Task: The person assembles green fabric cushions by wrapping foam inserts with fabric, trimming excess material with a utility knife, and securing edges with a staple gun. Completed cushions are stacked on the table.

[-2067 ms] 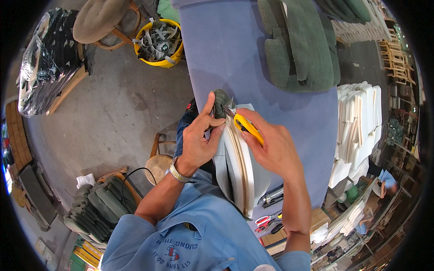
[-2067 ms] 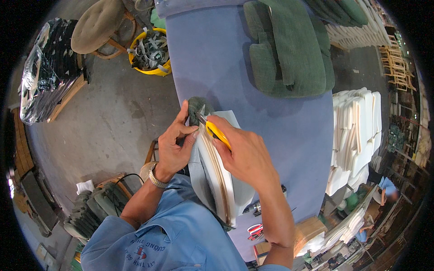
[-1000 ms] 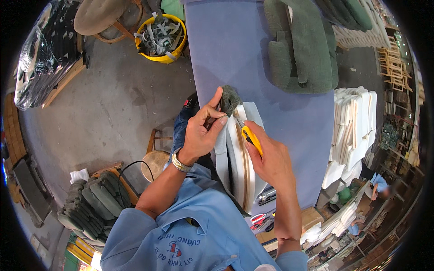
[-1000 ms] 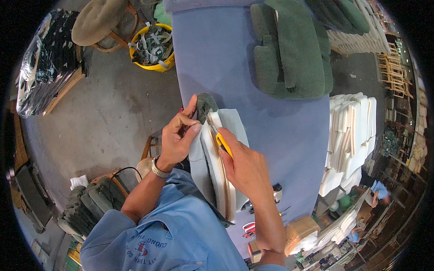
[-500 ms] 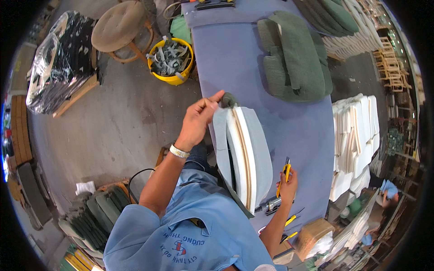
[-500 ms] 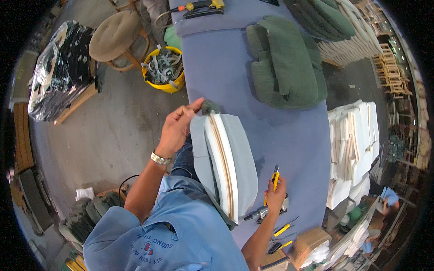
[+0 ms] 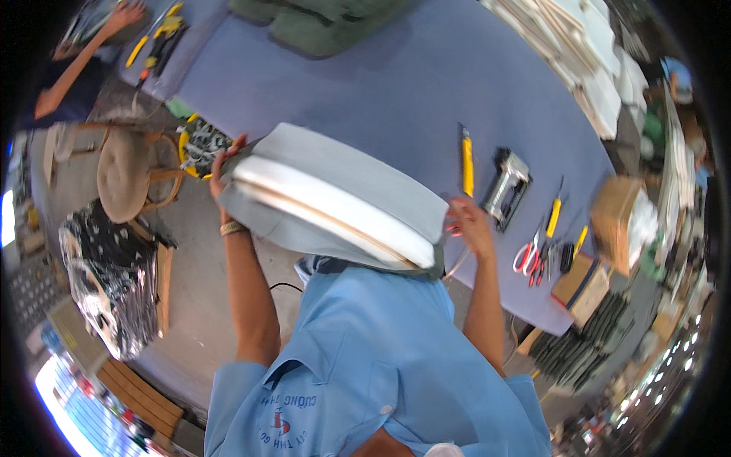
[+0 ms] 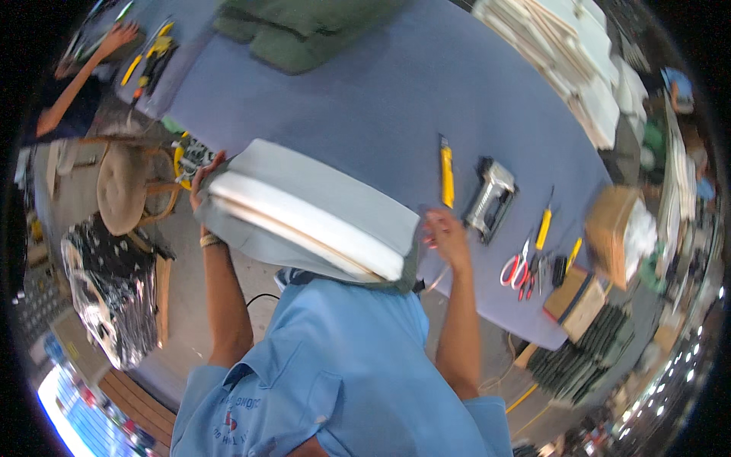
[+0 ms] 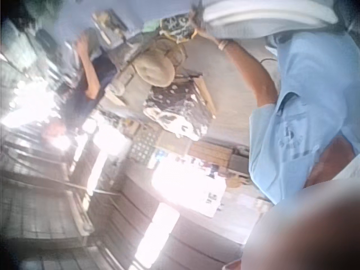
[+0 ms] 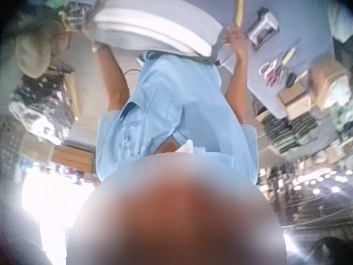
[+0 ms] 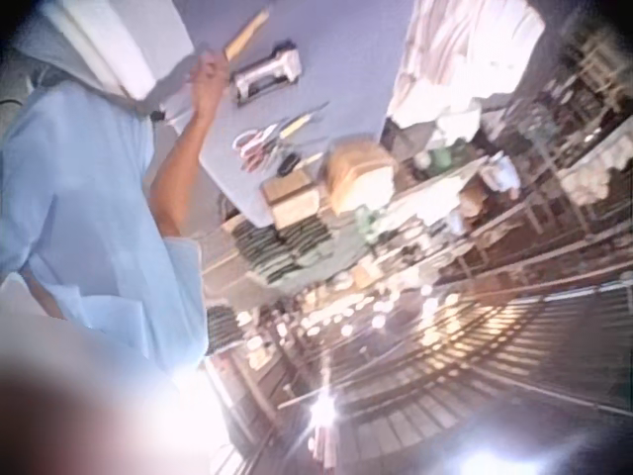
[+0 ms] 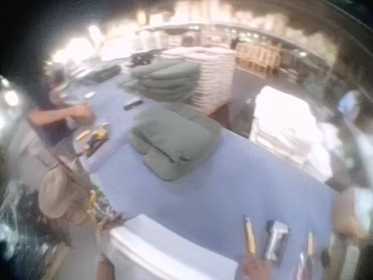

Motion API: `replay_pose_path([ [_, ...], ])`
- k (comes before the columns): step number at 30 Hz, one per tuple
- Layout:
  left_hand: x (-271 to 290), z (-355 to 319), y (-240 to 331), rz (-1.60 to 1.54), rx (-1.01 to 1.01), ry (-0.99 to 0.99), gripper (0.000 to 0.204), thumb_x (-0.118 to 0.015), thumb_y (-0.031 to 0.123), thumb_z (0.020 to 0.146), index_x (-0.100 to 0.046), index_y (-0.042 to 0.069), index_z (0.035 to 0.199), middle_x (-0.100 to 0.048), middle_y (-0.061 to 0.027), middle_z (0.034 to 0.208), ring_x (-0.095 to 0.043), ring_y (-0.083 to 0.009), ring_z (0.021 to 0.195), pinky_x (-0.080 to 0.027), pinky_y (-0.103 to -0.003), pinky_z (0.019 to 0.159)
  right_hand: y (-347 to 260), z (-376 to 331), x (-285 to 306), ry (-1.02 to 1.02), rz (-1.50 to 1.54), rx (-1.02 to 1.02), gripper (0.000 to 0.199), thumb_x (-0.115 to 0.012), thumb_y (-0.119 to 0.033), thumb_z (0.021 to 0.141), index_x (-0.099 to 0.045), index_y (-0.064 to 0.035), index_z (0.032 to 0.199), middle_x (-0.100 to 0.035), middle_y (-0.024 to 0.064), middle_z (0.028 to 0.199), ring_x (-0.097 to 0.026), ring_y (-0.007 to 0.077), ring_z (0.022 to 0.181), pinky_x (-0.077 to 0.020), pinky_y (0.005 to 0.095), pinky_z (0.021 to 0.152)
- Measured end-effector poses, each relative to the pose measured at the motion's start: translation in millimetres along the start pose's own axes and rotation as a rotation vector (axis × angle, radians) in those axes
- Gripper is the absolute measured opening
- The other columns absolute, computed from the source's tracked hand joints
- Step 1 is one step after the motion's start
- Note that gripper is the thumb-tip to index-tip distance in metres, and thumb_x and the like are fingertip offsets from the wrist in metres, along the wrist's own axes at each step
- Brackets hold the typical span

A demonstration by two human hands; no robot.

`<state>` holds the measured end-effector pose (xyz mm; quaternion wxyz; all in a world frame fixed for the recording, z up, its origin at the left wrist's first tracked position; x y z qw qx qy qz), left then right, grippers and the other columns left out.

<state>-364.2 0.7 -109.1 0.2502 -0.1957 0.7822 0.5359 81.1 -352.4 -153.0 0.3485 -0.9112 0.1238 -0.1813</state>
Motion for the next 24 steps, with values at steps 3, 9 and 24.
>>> replay_pose_path([
  [3, 1.6, -36.1, 3.5, 0.02, 0.027, 0.117, 0.039, -0.044, 0.024, 0.106, -0.071, -0.004, 0.111, -0.06, -0.0219, 0.144, -0.048, -0.0313, 0.142, -0.034, -0.044, 0.123, 8.5, -39.5, -46.2, 0.099, 0.12, -0.192, 0.049, -0.059, -0.044, 0.105, -0.059, -0.0121, 0.142, -0.069, 0.0066, 0.113, -0.066, 0.0119, 0.097, -0.0547, 0.0287, 0.075],
  [9, 44.9, -52.6, -4.8, 0.078, 0.104, 0.122, 0.04, -0.044, 0.027, 0.108, -0.066, -0.002, 0.125, -0.058, -0.0188, 0.147, -0.053, -0.0269, 0.138, -0.038, -0.041, 0.12, -31.7, -27.9, -49.8, 0.022, 0.559, 0.085, 0.057, -0.056, -0.043, 0.105, -0.05, -0.0086, 0.151, -0.059, 0.0115, 0.14, -0.057, 0.0202, 0.126, -0.0469, 0.0318, 0.104],
  [24, -8.5, -105.6, -3.3, 0.986, -0.171, 0.286, 0.049, -0.053, 0.039, 0.108, -0.072, -0.005, 0.101, -0.073, -0.0127, 0.105, -0.063, -0.0183, 0.093, -0.05, -0.034, 0.087, -148.3, -52.6, -3.2, 0.477, -0.054, 0.504, 0.078, -0.072, -0.051, 0.092, -0.046, -0.0085, 0.152, -0.034, 0.0362, 0.158, -0.027, 0.0481, 0.152, -0.0306, 0.048, 0.122],
])
Point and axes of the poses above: each hand's wrist, its own z-axis towards the middle knuckle, its own x-axis out of the back of the hand, y = z × x, the point moved 7 cm from there along z, towards the middle knuckle
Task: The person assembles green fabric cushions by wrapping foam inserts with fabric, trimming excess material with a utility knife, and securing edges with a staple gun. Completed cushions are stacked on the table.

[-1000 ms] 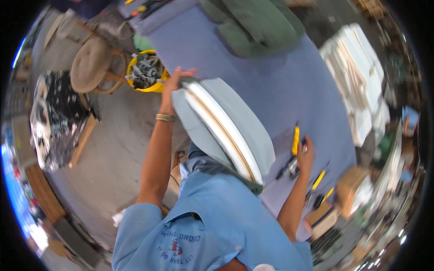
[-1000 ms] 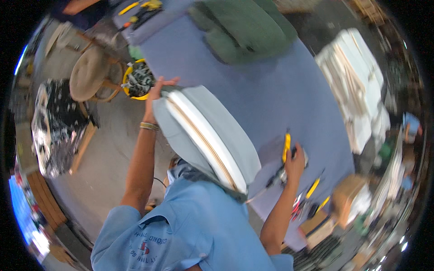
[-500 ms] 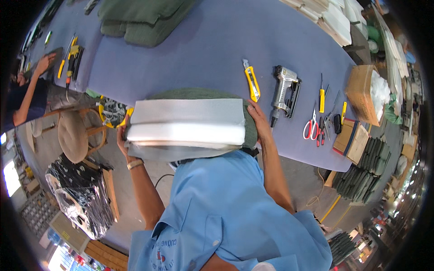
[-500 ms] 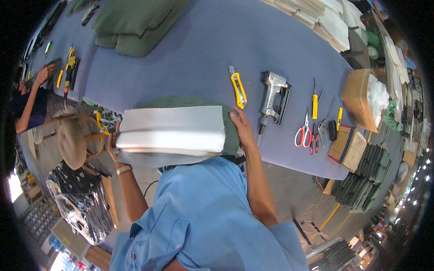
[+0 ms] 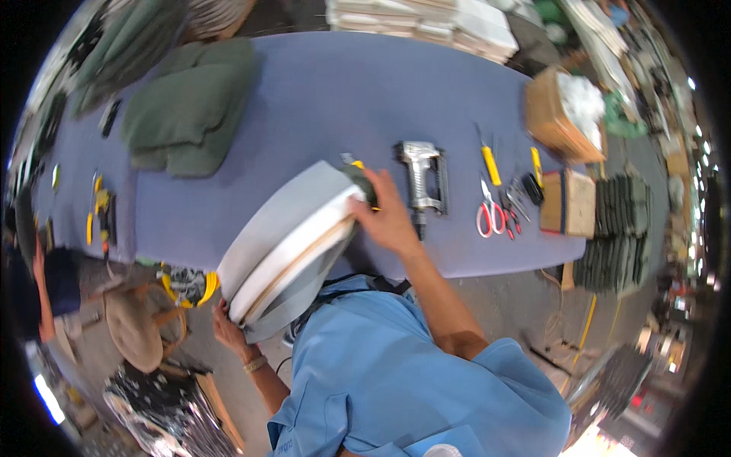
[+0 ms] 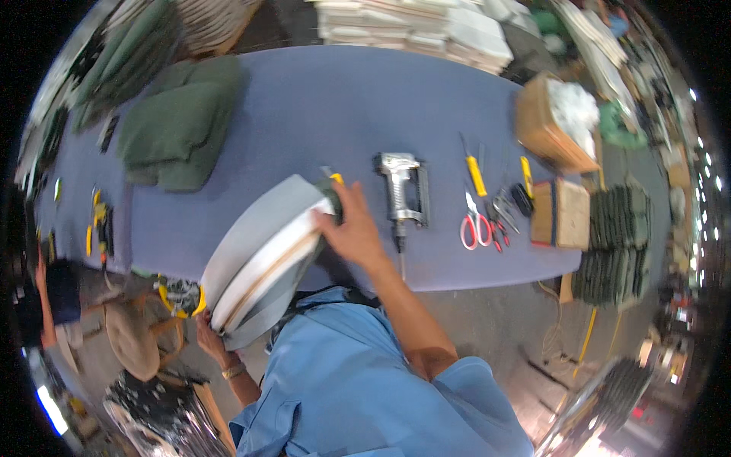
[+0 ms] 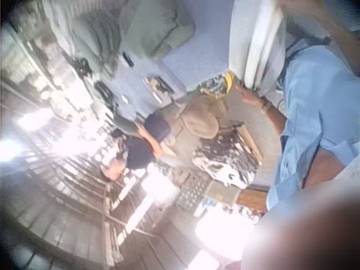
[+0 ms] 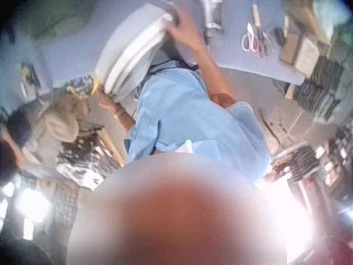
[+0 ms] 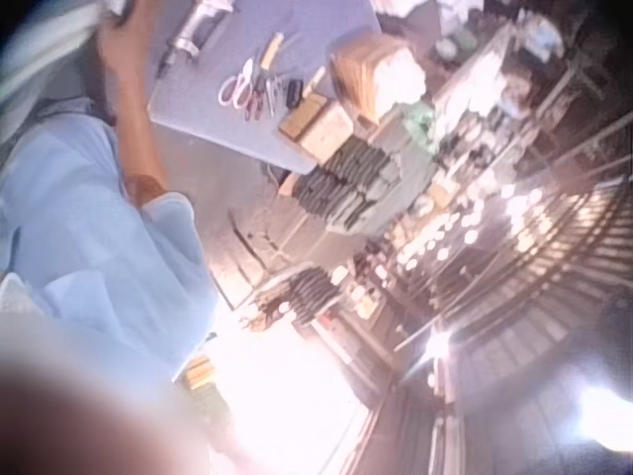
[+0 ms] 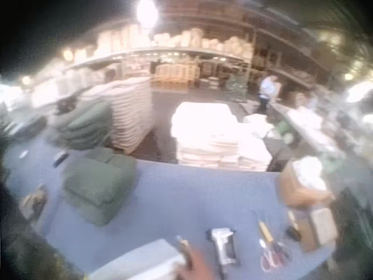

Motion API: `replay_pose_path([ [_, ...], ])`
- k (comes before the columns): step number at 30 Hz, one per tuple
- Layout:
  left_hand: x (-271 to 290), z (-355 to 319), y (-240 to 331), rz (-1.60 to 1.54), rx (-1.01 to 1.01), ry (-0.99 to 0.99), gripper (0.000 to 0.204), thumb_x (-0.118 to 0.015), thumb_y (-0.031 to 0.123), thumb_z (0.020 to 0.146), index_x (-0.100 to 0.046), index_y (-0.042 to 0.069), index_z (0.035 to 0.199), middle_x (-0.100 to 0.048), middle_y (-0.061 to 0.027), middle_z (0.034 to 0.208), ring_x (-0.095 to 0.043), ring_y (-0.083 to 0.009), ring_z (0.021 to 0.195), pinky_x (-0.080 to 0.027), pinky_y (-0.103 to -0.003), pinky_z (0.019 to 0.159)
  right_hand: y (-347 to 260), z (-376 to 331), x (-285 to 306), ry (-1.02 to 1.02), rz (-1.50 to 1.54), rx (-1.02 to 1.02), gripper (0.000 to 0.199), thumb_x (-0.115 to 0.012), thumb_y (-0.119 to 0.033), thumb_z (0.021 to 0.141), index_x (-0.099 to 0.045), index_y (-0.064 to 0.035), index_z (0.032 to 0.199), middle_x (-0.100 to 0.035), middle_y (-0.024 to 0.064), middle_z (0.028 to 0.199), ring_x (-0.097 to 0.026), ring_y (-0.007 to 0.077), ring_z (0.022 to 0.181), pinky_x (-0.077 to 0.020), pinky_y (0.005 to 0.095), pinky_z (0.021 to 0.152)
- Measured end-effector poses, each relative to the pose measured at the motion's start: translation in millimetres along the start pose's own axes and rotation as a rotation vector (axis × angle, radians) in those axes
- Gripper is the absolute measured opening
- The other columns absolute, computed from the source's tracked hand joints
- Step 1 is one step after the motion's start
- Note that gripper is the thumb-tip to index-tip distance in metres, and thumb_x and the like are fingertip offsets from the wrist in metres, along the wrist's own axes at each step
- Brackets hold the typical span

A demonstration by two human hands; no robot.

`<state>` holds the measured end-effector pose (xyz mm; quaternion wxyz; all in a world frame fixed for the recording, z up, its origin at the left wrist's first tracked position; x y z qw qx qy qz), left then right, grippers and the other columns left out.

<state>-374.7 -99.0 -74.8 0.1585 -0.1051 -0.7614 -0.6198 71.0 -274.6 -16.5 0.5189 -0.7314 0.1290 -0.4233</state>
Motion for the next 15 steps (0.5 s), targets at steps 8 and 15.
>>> replay_pose_path([
  [8, -3.4, 17.8, 18.3, 0.19, -0.038, -0.131, 0.046, -0.056, 0.04, 0.107, -0.067, -0.003, 0.096, -0.061, -0.0043, 0.086, -0.052, -0.0153, 0.082, -0.045, -0.033, 0.078, 5.7, -21.2, -7.4, 0.352, 0.171, 0.092, 0.052, -0.081, -0.028, 0.084, -0.052, -0.0081, 0.123, -0.031, 0.0351, 0.16, -0.051, 0.0478, 0.136, -0.0462, 0.0437, 0.105],
  [15, -19.0, 3.1, 49.3, 0.408, 0.167, -0.418, 0.04, -0.058, 0.039, 0.106, -0.069, 0.002, 0.095, -0.049, 0.0041, 0.067, -0.039, -0.0053, 0.057, -0.029, -0.026, 0.046, 31.2, -15.0, 0.3, 0.174, 0.433, -0.062, 0.023, -0.067, -0.017, 0.099, -0.062, 0.0007, 0.084, -0.054, 0.0234, 0.149, -0.059, 0.0238, 0.122, -0.0473, 0.0347, 0.094],
])
Point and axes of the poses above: each hand's wrist, its own z-axis towards the middle knuckle, its own x-axis out of the back of the hand, y = z × x, the point moved 7 cm from there along z, towards the middle knuckle
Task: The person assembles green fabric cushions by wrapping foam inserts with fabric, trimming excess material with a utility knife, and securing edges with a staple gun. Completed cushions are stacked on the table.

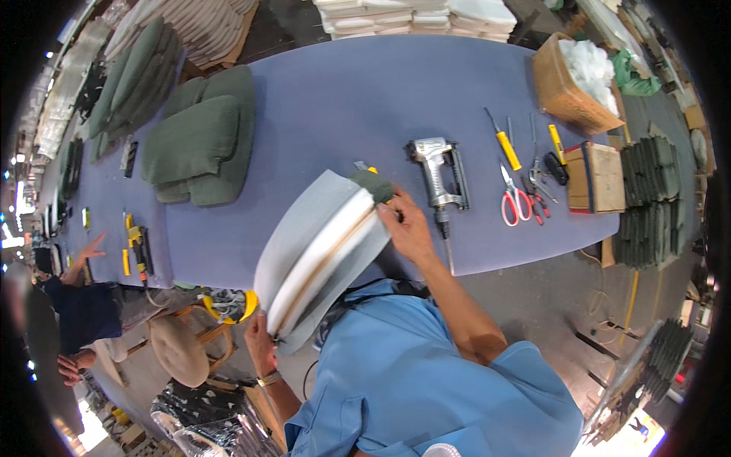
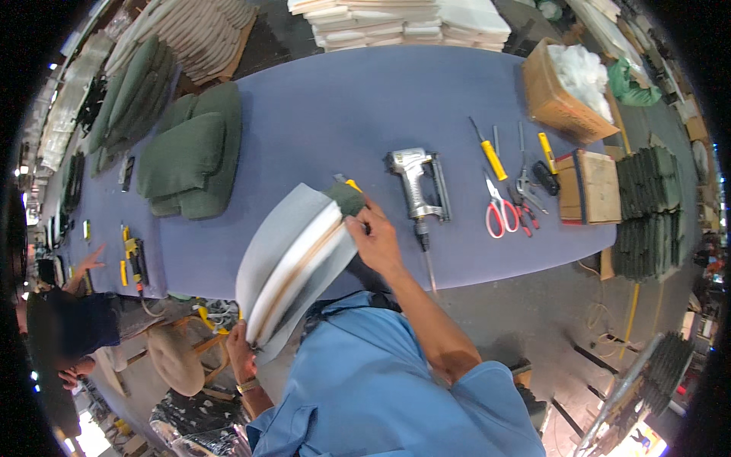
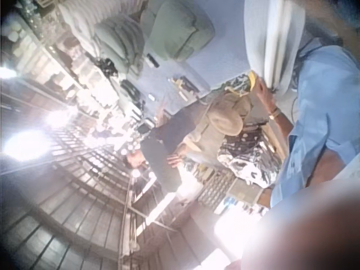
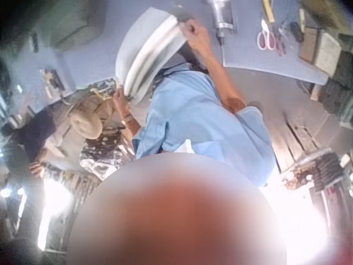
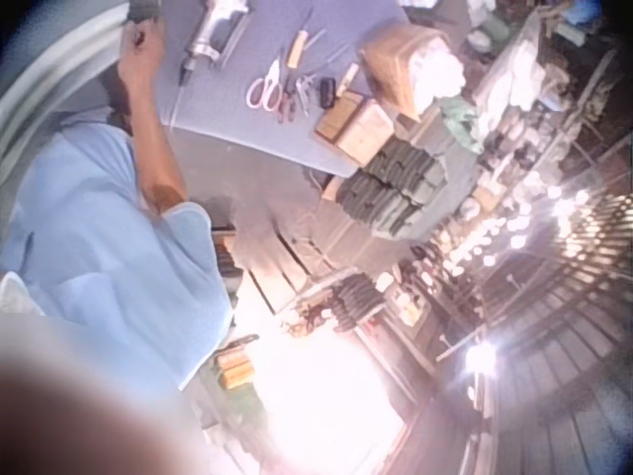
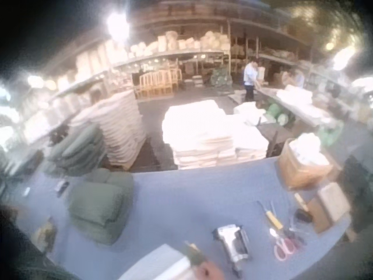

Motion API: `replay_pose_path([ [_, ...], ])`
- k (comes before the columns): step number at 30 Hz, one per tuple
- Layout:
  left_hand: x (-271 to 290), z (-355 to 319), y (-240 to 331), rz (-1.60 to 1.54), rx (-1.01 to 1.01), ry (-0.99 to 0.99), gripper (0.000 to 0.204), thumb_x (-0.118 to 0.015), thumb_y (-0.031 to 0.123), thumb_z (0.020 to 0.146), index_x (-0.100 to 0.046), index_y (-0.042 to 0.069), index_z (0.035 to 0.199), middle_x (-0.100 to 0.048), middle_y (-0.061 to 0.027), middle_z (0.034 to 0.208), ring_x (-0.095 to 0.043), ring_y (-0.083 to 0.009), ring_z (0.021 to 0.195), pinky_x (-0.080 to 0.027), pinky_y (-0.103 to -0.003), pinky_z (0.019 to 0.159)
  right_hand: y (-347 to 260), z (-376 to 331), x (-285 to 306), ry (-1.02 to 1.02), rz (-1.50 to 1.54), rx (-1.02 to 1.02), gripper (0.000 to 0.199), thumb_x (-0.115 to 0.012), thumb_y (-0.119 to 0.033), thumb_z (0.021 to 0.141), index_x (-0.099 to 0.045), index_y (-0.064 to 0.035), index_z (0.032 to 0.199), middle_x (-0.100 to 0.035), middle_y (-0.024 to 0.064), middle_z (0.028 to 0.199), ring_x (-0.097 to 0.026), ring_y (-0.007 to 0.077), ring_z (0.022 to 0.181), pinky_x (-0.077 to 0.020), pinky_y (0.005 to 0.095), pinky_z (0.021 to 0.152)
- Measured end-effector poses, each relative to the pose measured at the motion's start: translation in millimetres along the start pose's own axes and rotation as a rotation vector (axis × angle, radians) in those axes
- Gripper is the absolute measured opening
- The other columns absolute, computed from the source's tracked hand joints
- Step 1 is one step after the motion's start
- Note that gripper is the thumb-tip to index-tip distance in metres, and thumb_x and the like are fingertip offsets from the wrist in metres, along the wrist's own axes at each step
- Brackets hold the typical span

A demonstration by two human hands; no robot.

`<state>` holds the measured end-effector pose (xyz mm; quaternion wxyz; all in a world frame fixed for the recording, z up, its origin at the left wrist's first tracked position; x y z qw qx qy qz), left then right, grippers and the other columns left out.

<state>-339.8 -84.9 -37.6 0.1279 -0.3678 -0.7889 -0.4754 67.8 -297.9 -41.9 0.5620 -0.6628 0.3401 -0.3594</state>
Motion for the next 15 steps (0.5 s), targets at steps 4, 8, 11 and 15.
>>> replay_pose_path([
  [4, 7.2, -24.4, -19.3, -0.027, 0.099, -0.102, 0.04, -0.058, 0.041, 0.105, -0.073, 0.004, 0.101, -0.052, 0.0032, 0.065, -0.041, -0.0068, 0.05, -0.028, -0.026, 0.041, -16.8, -8.9, 5.6, -0.024, 0.033, 0.03, 0.023, -0.067, -0.018, 0.101, -0.063, 0.0012, 0.087, -0.053, 0.0225, 0.15, -0.059, 0.0187, 0.119, -0.0445, 0.0285, 0.082],
  [8, -6.5, -60.9, -12.2, 0.039, 0.14, -0.219, 0.042, -0.057, 0.043, 0.105, -0.074, 0.004, 0.105, -0.063, -0.0031, 0.068, -0.057, -0.0113, 0.052, -0.04, -0.029, 0.044, -11.6, -11.4, 7.2, 0.041, -0.016, 0.048, 0.025, -0.07, -0.019, 0.097, -0.062, 0.0009, 0.083, -0.06, 0.0249, 0.142, -0.063, 0.0296, 0.123, -0.0492, 0.0358, 0.088],
  [11, -4.7, -42.7, 15.2, 0.532, -0.128, -0.313, 0.042, -0.058, 0.041, 0.104, -0.074, 0.003, 0.111, -0.069, -0.0106, 0.07, -0.067, -0.0195, 0.057, -0.05, -0.035, 0.052, -1.7, -10.7, 12.2, 0.025, 0.025, 0.035, 0.024, -0.069, -0.02, 0.098, -0.064, 0.0009, 0.087, -0.06, 0.0254, 0.142, -0.06, 0.0283, 0.13, -0.0482, 0.0356, 0.093],
  [15, -29.7, -47.9, 157.3, 0.794, -0.46, -0.06, 0.03, -0.068, 0.026, 0.098, -0.072, 0.005, 0.12, -0.076, -0.0152, 0.086, -0.074, -0.0332, 0.074, -0.058, -0.043, 0.073, 6.9, -11.0, 11.9, 0.019, 0.088, 0.041, 0.024, -0.069, -0.02, 0.099, -0.063, 0.0012, 0.089, -0.057, 0.0258, 0.146, -0.061, 0.0257, 0.128, -0.0474, 0.0345, 0.095],
])
Point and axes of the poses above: each hand's wrist, its own z-axis towards the middle knuckle, its own x-axis out of the back of the hand, y = z × x, the point moved 7 cm from there along z, towards the middle knuckle
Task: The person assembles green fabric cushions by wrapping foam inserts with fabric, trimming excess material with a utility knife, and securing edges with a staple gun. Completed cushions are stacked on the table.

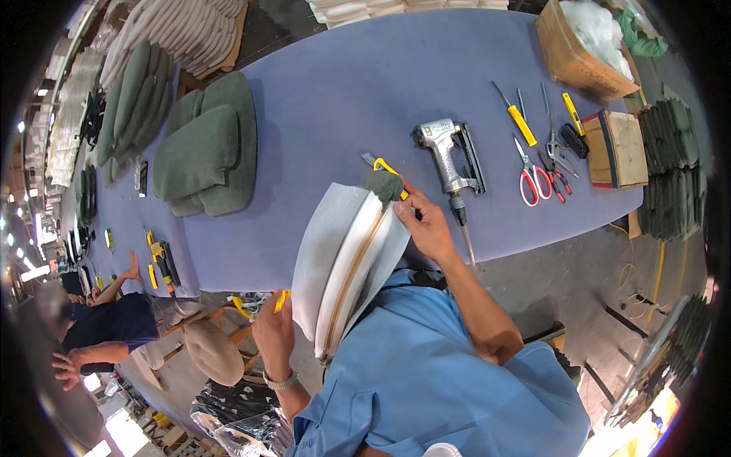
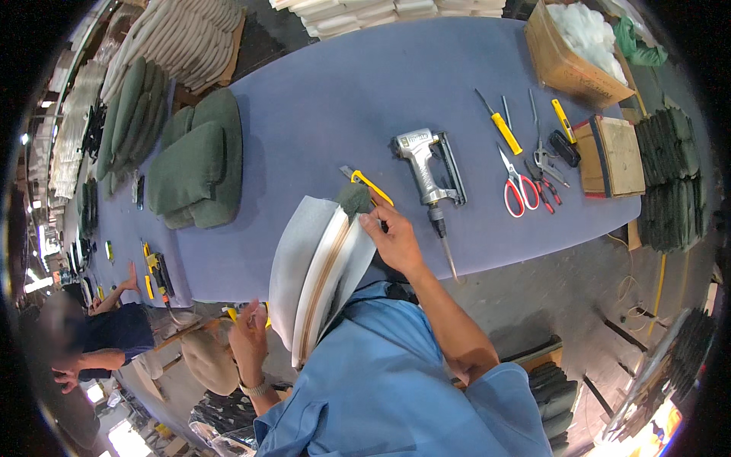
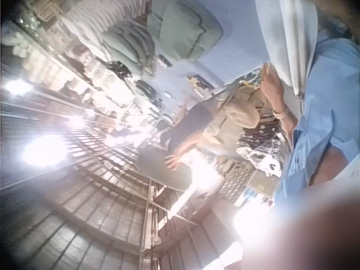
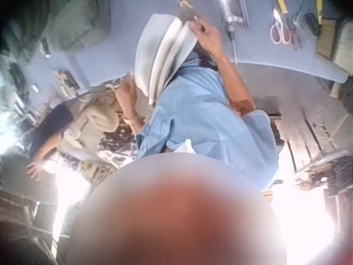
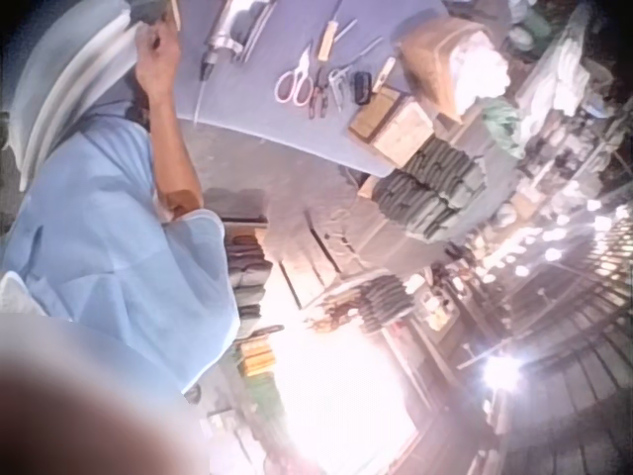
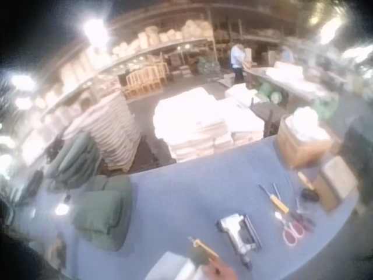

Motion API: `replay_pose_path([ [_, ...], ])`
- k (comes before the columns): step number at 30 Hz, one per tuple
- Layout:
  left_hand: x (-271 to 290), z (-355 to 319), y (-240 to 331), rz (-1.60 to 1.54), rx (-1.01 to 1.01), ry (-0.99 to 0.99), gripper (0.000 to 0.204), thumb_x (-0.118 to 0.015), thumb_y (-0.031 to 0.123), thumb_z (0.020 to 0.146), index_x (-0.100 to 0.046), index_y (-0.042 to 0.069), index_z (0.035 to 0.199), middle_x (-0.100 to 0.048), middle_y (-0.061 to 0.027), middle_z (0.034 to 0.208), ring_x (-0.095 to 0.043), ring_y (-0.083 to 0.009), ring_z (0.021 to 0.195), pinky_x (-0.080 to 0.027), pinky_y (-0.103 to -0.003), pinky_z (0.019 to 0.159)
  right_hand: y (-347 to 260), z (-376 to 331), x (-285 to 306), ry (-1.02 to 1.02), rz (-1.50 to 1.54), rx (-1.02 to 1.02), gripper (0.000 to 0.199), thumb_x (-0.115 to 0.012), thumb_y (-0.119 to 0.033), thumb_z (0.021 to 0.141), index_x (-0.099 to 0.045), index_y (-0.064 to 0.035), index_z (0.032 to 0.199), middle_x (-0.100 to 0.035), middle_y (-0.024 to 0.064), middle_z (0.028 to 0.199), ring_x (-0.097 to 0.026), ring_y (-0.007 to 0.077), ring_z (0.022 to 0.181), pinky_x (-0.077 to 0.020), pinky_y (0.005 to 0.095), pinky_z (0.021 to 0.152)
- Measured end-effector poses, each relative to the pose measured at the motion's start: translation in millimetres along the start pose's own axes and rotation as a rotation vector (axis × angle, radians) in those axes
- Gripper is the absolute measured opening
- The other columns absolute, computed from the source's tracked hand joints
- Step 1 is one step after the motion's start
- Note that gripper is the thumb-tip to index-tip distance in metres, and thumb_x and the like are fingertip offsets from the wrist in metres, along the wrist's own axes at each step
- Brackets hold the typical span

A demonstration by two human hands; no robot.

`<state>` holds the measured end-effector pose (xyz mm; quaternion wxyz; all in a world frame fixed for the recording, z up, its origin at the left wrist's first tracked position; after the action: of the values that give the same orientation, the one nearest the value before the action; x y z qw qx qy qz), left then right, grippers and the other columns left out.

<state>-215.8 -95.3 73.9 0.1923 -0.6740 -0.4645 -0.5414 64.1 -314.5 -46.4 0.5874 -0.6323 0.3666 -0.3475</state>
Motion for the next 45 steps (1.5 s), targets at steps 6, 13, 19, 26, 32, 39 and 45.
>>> replay_pose_path([
  [6, 2.0, 44.0, 201.6, -0.303, -0.942, 0.132, 0.038, -0.073, 0.009, 0.088, -0.069, 0.006, 0.126, -0.068, -0.0164, 0.13, -0.067, -0.0338, 0.118, -0.055, -0.041, 0.098, -0.8, 4.4, -1.8, -0.024, -0.019, -0.066, 0.02, -0.064, -0.019, 0.101, -0.064, 0.0, 0.095, -0.053, 0.0247, 0.151, -0.065, 0.0173, 0.099, -0.0487, 0.0313, 0.079],
  [13, -45.6, 78.3, 221.8, -0.198, -0.998, -0.02, 0.045, -0.065, 0.001, 0.086, -0.061, 0.005, 0.131, -0.065, -0.0167, 0.136, -0.065, -0.0367, 0.12, -0.053, -0.042, 0.101, -22.0, 5.3, -7.4, 0.019, -0.014, -0.129, 0.017, -0.067, -0.02, 0.097, -0.065, -0.0027, 0.1, -0.056, 0.0244, 0.148, -0.059, 0.0144, 0.069, -0.0507, 0.032, 0.069],
  [19, -47.5, 81.4, 228.1, -0.203, -0.997, 0.025, 0.039, -0.064, 0.0, 0.085, -0.06, 0.004, 0.124, -0.066, -0.0171, 0.131, -0.066, -0.0372, 0.116, -0.054, -0.043, 0.098, -19.1, 9.7, -10.4, 0.024, 0.039, -0.078, 0.017, -0.068, -0.017, 0.097, -0.065, -0.0013, 0.1, -0.066, 0.022, 0.135, -0.06, 0.013, 0.068, -0.0519, 0.0318, 0.069],
  [26, -41.4, 77.4, 233.4, -0.189, -1.068, 0.065, 0.021, -0.065, -0.001, 0.086, -0.066, 0.003, 0.106, -0.067, -0.0166, 0.129, -0.069, -0.0357, 0.103, -0.057, -0.041, 0.085, -18.9, 9.4, -8.9, 0.027, 0.061, -0.066, 0.012, -0.065, -0.012, 0.096, -0.065, -0.0009, 0.098, -0.062, 0.0216, 0.144, -0.049, 0.0056, 0.066, -0.0452, 0.0292, 0.062],
  [32, -40.3, 81.2, 238.9, -0.185, -1.059, 0.034, 0.011, -0.066, 0.0, 0.087, -0.067, 0.002, 0.098, -0.069, -0.0165, 0.126, -0.071, -0.0339, 0.103, -0.058, -0.039, 0.084, -21.6, 9.3, -6.2, 0.037, 0.009, -0.075, 0.014, -0.066, -0.015, 0.097, -0.065, -0.0009, 0.096, -0.062, 0.0207, 0.144, -0.049, 0.0059, 0.066, -0.0453, 0.0292, 0.062],
  [39, -53.4, 106.9, 216.4, -0.523, -0.767, -0.162, 0.01, -0.067, -0.001, 0.089, -0.068, 0.002, 0.099, -0.072, -0.0127, 0.125, -0.071, -0.0199, 0.102, -0.057, -0.029, 0.079, -19.2, 9.0, -6.3, 0.028, 0.013, -0.069, 0.015, -0.067, -0.015, 0.097, -0.064, -0.0008, 0.094, -0.063, 0.0187, 0.142, -0.051, 0.0072, 0.068, -0.0466, 0.0299, 0.064],
  [45, -49.6, 95.0, 223.0, -0.503, -0.934, -0.04, 0.014, -0.068, -0.002, 0.089, -0.07, 0.003, 0.102, -0.071, -0.0145, 0.122, -0.073, -0.0258, 0.097, -0.058, -0.032, 0.079, -15.7, 11.2, -6.2, 0.032, -0.012, -0.057, 0.017, -0.069, -0.016, 0.097, -0.063, -0.0004, 0.095, -0.063, 0.0205, 0.141, -0.057, 0.0124, 0.073, -0.0497, 0.0319, 0.069],
])
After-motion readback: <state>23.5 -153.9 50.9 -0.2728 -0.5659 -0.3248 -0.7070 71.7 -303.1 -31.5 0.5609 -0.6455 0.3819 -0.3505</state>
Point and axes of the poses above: each hand's wrist, its own z-axis towards the middle knuckle, its own x-axis out of the back of the hand, y = z × x, the point moved 7 cm from there along z, towards the middle knuckle
